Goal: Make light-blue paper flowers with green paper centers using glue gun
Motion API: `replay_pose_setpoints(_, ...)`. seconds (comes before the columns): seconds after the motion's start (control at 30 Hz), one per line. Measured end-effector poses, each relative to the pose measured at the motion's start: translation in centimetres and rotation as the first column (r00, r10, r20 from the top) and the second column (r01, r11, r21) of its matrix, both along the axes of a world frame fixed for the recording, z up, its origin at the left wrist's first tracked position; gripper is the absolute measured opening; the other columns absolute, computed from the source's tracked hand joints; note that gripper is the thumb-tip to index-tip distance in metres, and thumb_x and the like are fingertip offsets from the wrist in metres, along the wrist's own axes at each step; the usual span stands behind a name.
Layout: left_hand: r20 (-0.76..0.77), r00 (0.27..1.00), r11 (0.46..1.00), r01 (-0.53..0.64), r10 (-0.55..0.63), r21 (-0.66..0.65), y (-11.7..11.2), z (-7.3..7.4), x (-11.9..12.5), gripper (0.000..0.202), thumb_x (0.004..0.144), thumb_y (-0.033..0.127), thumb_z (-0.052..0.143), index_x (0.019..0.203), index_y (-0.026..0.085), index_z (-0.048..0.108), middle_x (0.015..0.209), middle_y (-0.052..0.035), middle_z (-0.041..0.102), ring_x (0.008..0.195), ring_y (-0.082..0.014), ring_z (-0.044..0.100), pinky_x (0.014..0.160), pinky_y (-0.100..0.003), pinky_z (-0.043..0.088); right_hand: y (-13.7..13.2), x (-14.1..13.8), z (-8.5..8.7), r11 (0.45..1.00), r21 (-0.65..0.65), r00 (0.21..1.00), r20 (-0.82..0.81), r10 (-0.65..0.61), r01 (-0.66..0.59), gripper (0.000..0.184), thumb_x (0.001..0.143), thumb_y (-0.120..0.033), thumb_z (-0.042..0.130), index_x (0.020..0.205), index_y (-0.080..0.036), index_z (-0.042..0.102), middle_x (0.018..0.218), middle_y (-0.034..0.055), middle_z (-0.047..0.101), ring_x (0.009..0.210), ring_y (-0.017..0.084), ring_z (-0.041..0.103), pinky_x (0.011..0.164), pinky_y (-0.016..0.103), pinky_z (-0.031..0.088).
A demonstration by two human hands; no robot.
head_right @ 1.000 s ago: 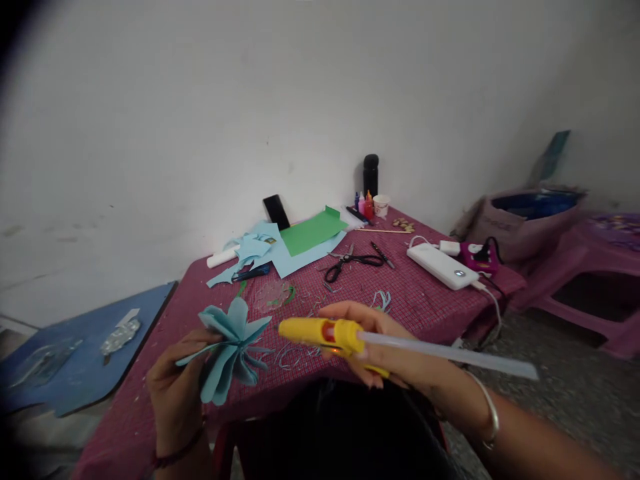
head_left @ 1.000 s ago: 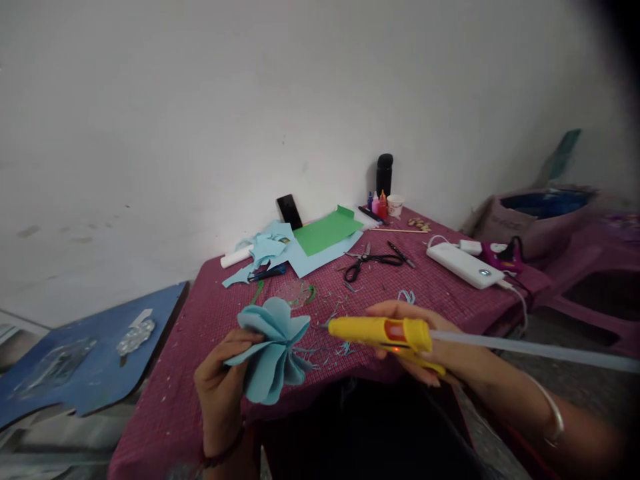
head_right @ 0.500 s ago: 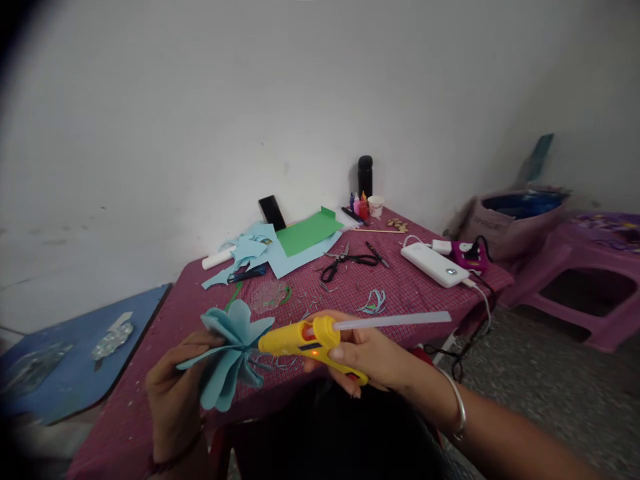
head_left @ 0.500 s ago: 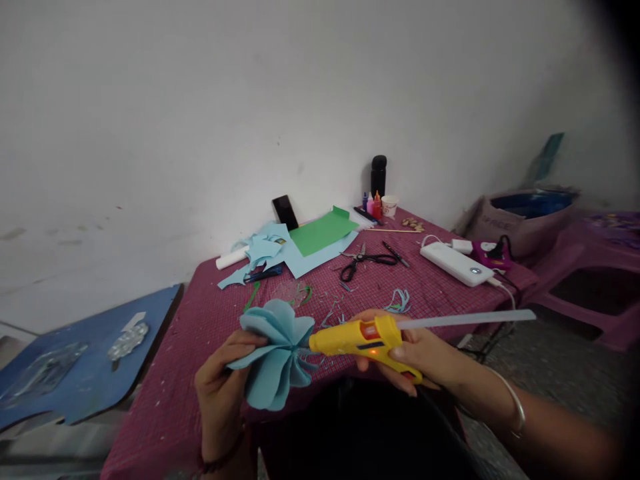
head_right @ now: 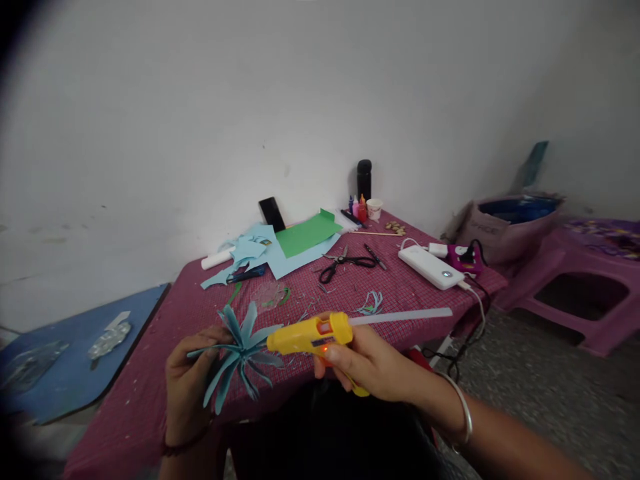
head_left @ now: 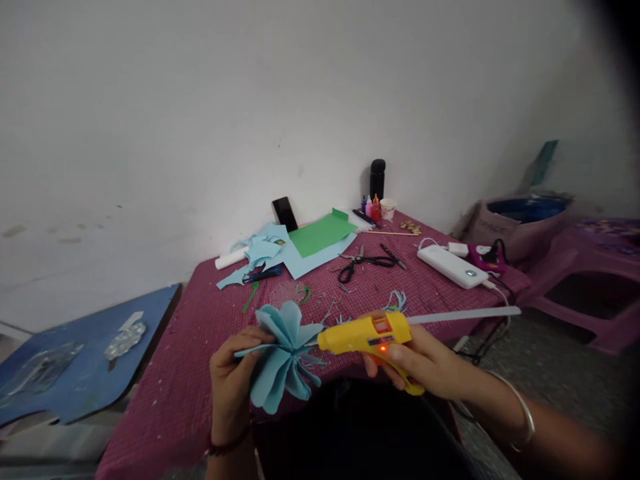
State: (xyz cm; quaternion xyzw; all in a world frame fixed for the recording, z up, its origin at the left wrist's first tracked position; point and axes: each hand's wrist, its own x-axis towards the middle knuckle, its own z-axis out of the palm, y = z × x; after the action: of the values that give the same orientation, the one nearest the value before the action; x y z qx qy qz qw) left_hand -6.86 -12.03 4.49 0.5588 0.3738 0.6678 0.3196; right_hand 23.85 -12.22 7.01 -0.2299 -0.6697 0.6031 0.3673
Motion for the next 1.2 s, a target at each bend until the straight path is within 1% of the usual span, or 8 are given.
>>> replay_pose_setpoints(0.2,0.007,0.999,0.998,-0.045,0.046,-0.041,0.0,0.0,0.2,0.007,0.072,0.025,0.077,0.072,0.021,0.071,0.076,-0.0028,0.071,0.075,-0.0182,0.066,0.074,-0.032,0.056,-0.4,-0.1,0.5,0.999,0.051,0.998,0.057,0.014,-0.017,0.055,0.096,-0.054,0.044,0.135,-0.016,0.039,0.087,0.0067,0.062,0.056,0.009,0.047,0.049,0.022,0.036)
replay_pose_setpoints(0.37,0.051,0.999,0.998,-0.002,0.005,-0.056,0.1,-0.2,0.1,0.007,0.072,0.024,0.077,0.074,0.021,0.070,0.078,-0.0025,0.071,0.077,-0.0179,0.066,0.073,-0.030,0.055,-0.3,-0.5,0.3,0.998,0.052,0.999,0.048,0.015,-0.017,0.056,0.095,-0.055,0.045,0.136,-0.017,0.039,0.088,0.0067,0.062,0.056,0.009,0.048,0.049,0.022,0.037)
replay_pose_setpoints(0.47,0.118,0.993,0.996,0.031,-0.021,-0.081,0.3,-0.3,0.4,0.010,0.072,0.024,0.077,0.072,0.020,0.069,0.076,-0.0017,0.069,0.073,-0.0156,0.065,0.068,-0.025,0.054,-0.1,-0.8,0.5,0.999,0.054,1.000,0.013,-0.003,0.002,0.052,0.095,-0.055,0.044,0.127,-0.015,0.047,0.085,0.0064,0.062,0.051,0.008,0.046,0.045,0.020,0.035)
replay_pose_setpoints(0.57,0.194,0.981,0.988,0.051,-0.022,-0.144,0.4,-0.4,0.9,0.015,0.071,0.027,0.078,0.071,0.018,0.066,0.074,-0.0006,0.067,0.064,-0.0126,0.062,0.060,-0.022,0.051,0.1,-1.2,0.7,0.997,0.078,1.000,-0.024,-0.004,0.006,0.047,0.095,-0.056,0.042,0.108,-0.014,0.058,0.080,0.0052,0.061,0.048,0.006,0.044,0.042,0.018,0.032)
replay_pose_setpoints(0.73,0.301,0.952,0.963,0.129,-0.054,-0.237,0.9,-0.8,1.5,0.022,0.067,0.032,0.081,0.076,0.018,0.066,0.067,0.0022,0.064,0.053,-0.0094,0.056,0.054,-0.021,0.049,0.3,-1.5,0.7,0.995,0.093,1.000,-0.025,-0.015,0.017,0.056,0.094,-0.061,0.041,0.091,-0.012,0.066,0.065,0.0010,0.055,0.046,0.006,0.043,0.040,0.017,0.031)
replay_pose_setpoints(0.93,0.350,0.935,0.944,0.159,-0.050,-0.290,1.2,-1.6,1.4,0.026,0.066,0.033,0.082,0.075,0.017,0.064,0.063,0.0033,0.063,0.051,-0.0093,0.057,0.051,-0.020,0.049,0.4,-1.5,0.5,0.996,0.081,0.999,-0.047,-0.026,0.030,0.051,0.094,-0.059,0.042,0.095,-0.012,0.063,0.084,0.0084,0.065,0.048,0.005,0.047,0.041,0.017,0.032)
replay_pose_setpoints(1.07,0.356,0.934,0.942,0.154,-0.040,-0.297,1.5,-1.7,1.4,0.029,0.063,0.034,0.083,0.077,0.017,0.064,0.063,0.0030,0.064,0.051,-0.0094,0.058,0.050,-0.019,0.049,0.2,-1.6,0.4,0.998,0.064,0.997,-0.076,-0.018,0.023,0.051,0.093,-0.060,0.043,0.099,-0.013,0.061,0.085,0.0090,0.066,0.048,0.006,0.048,0.041,0.017,0.033)
replay_pose_setpoints(1.2,0.369,0.929,0.942,0.132,-0.009,-0.308,1.7,-1.7,1.2,0.029,0.061,0.033,0.084,0.074,0.017,0.063,0.060,0.0038,0.064,0.049,-0.0099,0.059,0.048,-0.020,0.050,0.5,-0.7,0.3,0.987,0.083,0.987,-0.101,-0.126,0.134,0.057,0.093,-0.065,0.037,0.104,-0.014,0.061,0.080,0.0082,0.066,0.044,0.008,0.047,0.038,0.020,0.035)
